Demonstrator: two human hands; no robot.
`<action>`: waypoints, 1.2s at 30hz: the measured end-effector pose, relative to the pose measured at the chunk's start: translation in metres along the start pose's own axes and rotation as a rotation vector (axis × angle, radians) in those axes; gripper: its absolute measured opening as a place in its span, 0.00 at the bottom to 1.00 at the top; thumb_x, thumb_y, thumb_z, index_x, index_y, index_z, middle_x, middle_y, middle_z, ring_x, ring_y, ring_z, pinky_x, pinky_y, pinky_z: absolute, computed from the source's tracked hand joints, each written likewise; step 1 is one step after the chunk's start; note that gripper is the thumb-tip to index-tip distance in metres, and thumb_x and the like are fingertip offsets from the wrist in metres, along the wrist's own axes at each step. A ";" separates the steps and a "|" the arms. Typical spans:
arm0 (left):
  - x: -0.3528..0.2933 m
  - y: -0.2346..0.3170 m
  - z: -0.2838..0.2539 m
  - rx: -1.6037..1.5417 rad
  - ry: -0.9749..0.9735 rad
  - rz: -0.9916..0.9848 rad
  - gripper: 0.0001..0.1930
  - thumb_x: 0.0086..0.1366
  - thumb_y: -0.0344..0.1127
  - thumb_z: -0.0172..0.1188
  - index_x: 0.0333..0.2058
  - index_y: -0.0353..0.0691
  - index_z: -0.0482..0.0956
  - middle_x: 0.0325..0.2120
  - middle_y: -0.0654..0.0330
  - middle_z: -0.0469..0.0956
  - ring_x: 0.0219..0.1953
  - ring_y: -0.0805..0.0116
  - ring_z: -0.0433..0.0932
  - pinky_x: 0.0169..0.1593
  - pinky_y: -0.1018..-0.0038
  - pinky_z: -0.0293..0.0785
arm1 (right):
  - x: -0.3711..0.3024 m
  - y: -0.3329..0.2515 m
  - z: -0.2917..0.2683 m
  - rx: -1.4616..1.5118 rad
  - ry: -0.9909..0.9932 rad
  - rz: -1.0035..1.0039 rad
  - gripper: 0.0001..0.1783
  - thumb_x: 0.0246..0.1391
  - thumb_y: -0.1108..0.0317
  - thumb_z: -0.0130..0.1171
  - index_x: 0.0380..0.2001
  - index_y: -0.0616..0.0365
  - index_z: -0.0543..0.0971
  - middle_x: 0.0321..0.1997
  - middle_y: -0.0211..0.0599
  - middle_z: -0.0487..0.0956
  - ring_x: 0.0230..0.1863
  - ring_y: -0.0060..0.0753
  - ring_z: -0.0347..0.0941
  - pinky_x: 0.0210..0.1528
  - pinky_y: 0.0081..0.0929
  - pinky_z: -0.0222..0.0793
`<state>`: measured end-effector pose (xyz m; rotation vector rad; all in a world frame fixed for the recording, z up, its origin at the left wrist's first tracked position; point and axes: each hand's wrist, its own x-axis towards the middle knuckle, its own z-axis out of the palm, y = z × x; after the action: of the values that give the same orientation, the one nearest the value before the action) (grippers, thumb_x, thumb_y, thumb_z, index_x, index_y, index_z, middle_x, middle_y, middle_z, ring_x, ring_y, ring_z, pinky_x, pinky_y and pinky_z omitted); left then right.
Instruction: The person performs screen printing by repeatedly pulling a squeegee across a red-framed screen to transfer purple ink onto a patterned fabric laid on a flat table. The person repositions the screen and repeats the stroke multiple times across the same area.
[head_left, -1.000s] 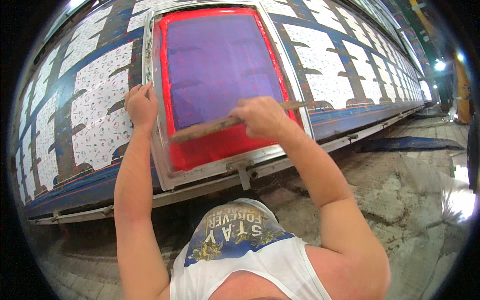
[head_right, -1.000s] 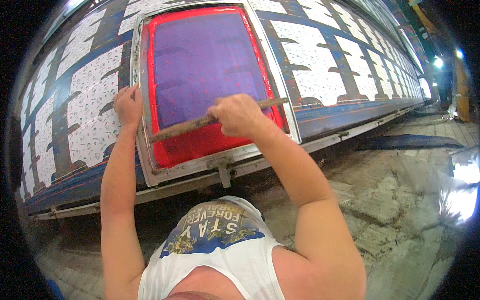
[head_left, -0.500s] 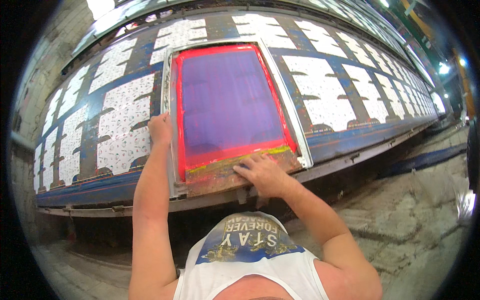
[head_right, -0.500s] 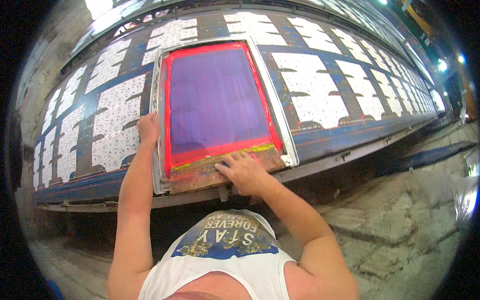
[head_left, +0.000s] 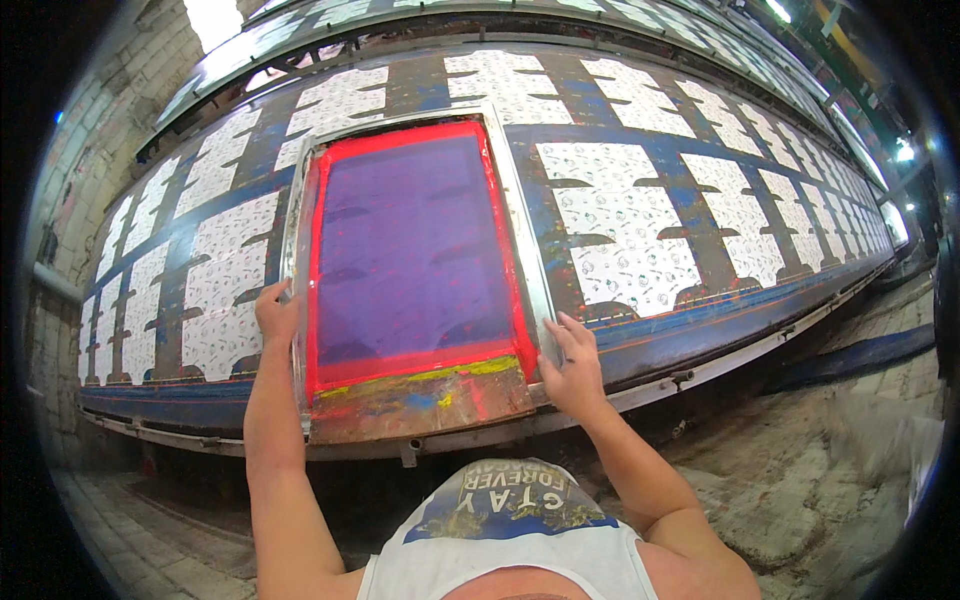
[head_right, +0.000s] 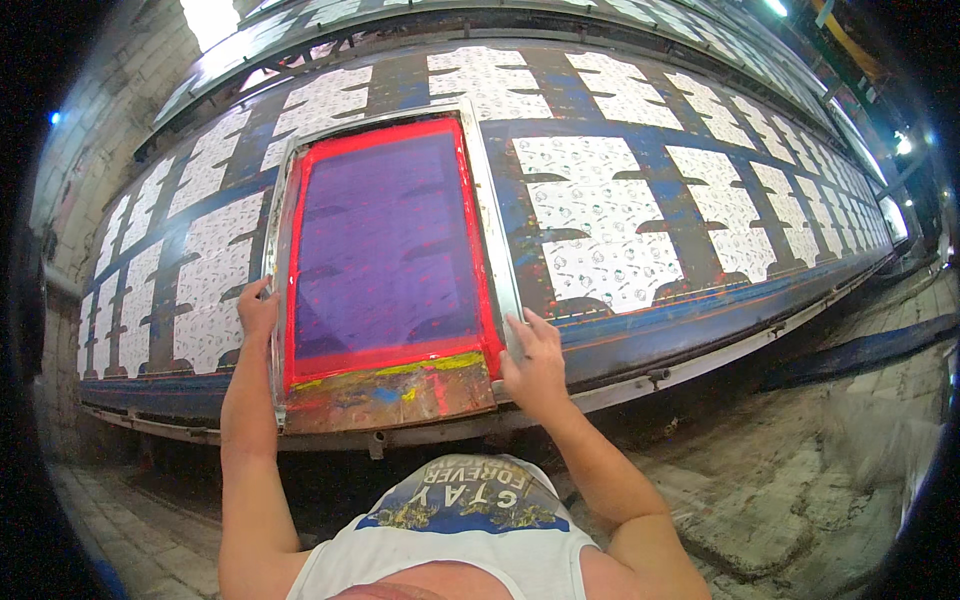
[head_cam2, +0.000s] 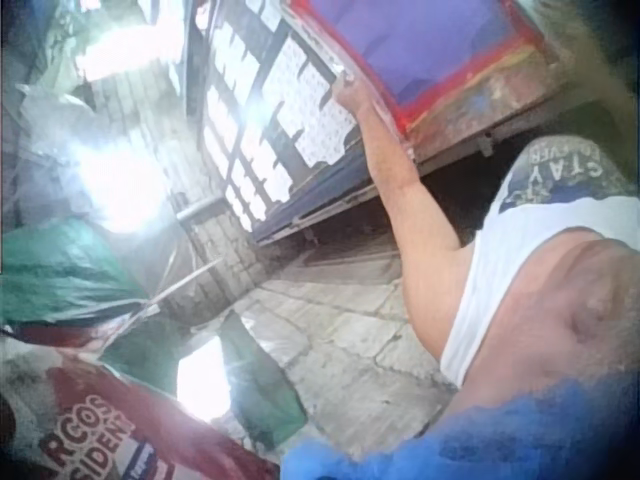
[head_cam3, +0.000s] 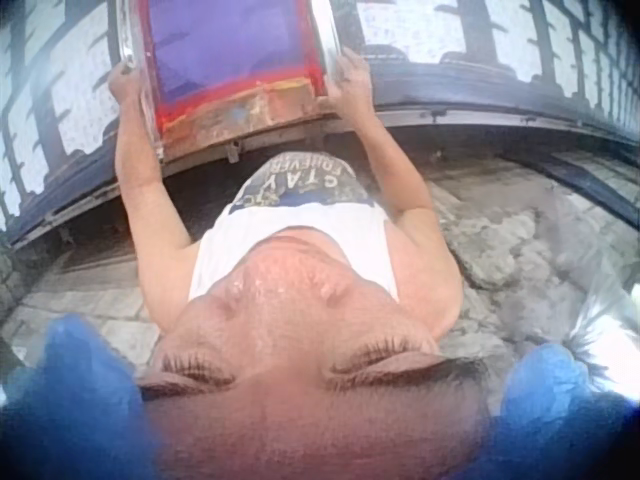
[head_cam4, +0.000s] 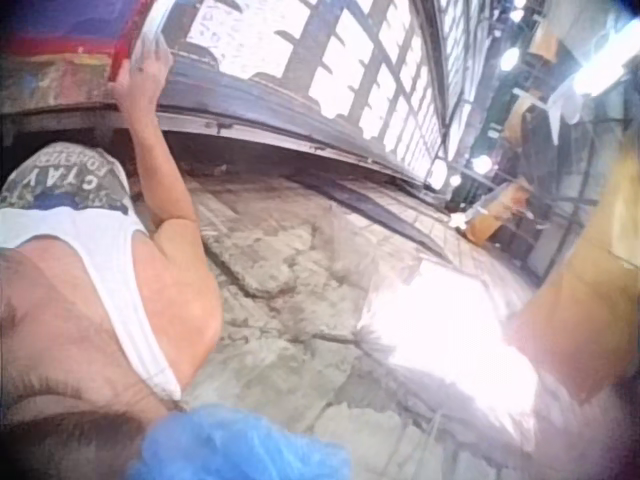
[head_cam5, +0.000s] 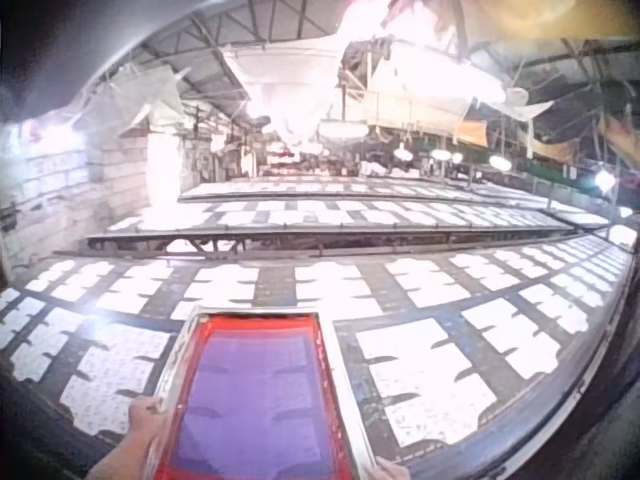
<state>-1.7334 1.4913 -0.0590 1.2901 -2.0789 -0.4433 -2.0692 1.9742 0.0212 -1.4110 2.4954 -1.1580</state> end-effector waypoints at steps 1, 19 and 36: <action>0.000 0.000 0.000 -0.007 -0.001 -0.013 0.24 0.54 0.31 0.77 0.52 0.36 0.92 0.50 0.48 0.89 0.55 0.51 0.87 0.63 0.62 0.80 | 0.002 0.009 0.000 -0.039 0.017 0.088 0.32 0.58 0.69 0.72 0.67 0.56 0.81 0.71 0.56 0.79 0.71 0.63 0.75 0.73 0.51 0.71; -0.003 -0.023 -0.001 -0.150 -0.078 -0.052 0.20 0.57 0.20 0.74 0.50 0.35 0.90 0.48 0.53 0.87 0.52 0.58 0.86 0.58 0.66 0.80 | 0.038 -0.016 -0.013 0.324 -0.157 0.503 0.23 0.61 0.74 0.70 0.60 0.61 0.86 0.63 0.47 0.84 0.66 0.40 0.79 0.71 0.37 0.72; 0.014 0.113 0.048 -0.347 -0.081 -0.130 0.12 0.56 0.20 0.76 0.39 0.35 0.86 0.46 0.60 0.85 0.43 0.73 0.79 0.53 0.73 0.75 | 0.070 0.082 -0.114 0.266 -0.010 0.521 0.19 0.57 0.67 0.72 0.53 0.55 0.91 0.55 0.54 0.86 0.58 0.49 0.83 0.64 0.40 0.78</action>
<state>-1.8458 1.5282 -0.0240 1.2167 -1.8822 -0.8851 -2.2122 2.0118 0.0728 -0.6433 2.3702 -1.2856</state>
